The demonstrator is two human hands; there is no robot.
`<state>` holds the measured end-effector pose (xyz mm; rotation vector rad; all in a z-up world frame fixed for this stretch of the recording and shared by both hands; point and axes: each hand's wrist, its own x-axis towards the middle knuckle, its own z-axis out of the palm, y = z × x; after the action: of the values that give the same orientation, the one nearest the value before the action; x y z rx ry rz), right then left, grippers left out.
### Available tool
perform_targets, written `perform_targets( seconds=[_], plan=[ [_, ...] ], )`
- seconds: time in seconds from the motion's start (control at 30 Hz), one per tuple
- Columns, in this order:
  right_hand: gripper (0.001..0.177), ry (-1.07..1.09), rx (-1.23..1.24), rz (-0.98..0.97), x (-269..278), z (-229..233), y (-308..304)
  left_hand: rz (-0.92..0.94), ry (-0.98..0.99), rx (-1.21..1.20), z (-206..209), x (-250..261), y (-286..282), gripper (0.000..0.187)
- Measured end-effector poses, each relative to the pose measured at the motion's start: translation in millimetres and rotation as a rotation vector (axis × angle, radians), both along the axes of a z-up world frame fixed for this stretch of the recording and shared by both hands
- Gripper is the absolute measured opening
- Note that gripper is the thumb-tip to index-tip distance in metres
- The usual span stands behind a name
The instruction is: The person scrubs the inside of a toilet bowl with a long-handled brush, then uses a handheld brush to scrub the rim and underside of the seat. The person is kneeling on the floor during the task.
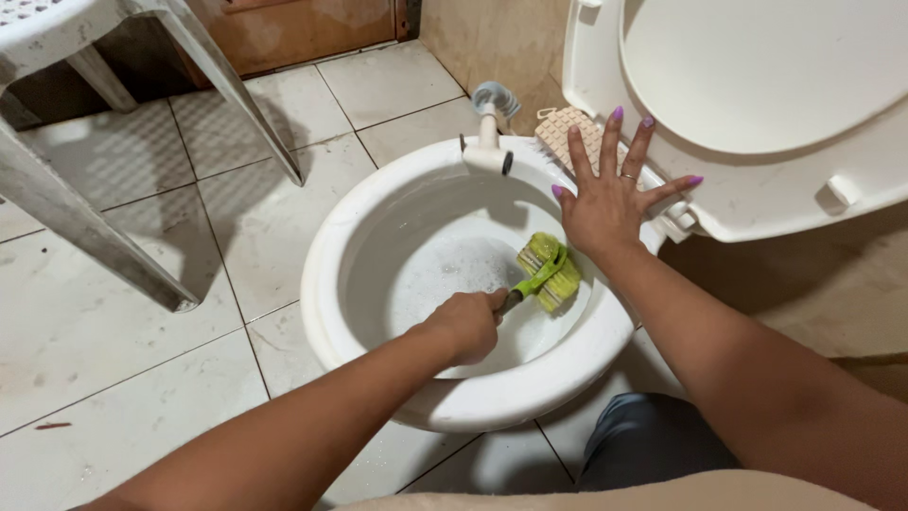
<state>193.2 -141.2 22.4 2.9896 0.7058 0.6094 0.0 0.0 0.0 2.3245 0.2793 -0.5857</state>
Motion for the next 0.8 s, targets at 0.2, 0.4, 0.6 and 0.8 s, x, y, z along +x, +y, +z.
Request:
perform_targets(
  seconds=[0.2, 0.4, 0.6, 0.8],
  plan=[
    [0.079, 0.004, -0.012, -0.001, -0.2, 1.5, -0.1, -0.131, 0.011, -0.228, 10.7, -4.8, 23.4, 0.069],
    [0.081, 0.009, -0.017, -0.007, -2.1, 4.5, 1.6, -0.244, 0.098, 0.214, 13.3, -11.5, 25.8, 0.071],
    [0.081, 0.002, 0.016, 0.03, -3.7, 4.6, -1.3, -0.191, 0.027, 0.417, 46.8, 6.4, 82.6, 0.075],
    [0.081, 0.003, 0.025, 0.023, -2.2, 5.3, -0.2, -0.164, 0.065, 0.511, 45.4, 10.6, 81.3, 0.072]
  ],
)
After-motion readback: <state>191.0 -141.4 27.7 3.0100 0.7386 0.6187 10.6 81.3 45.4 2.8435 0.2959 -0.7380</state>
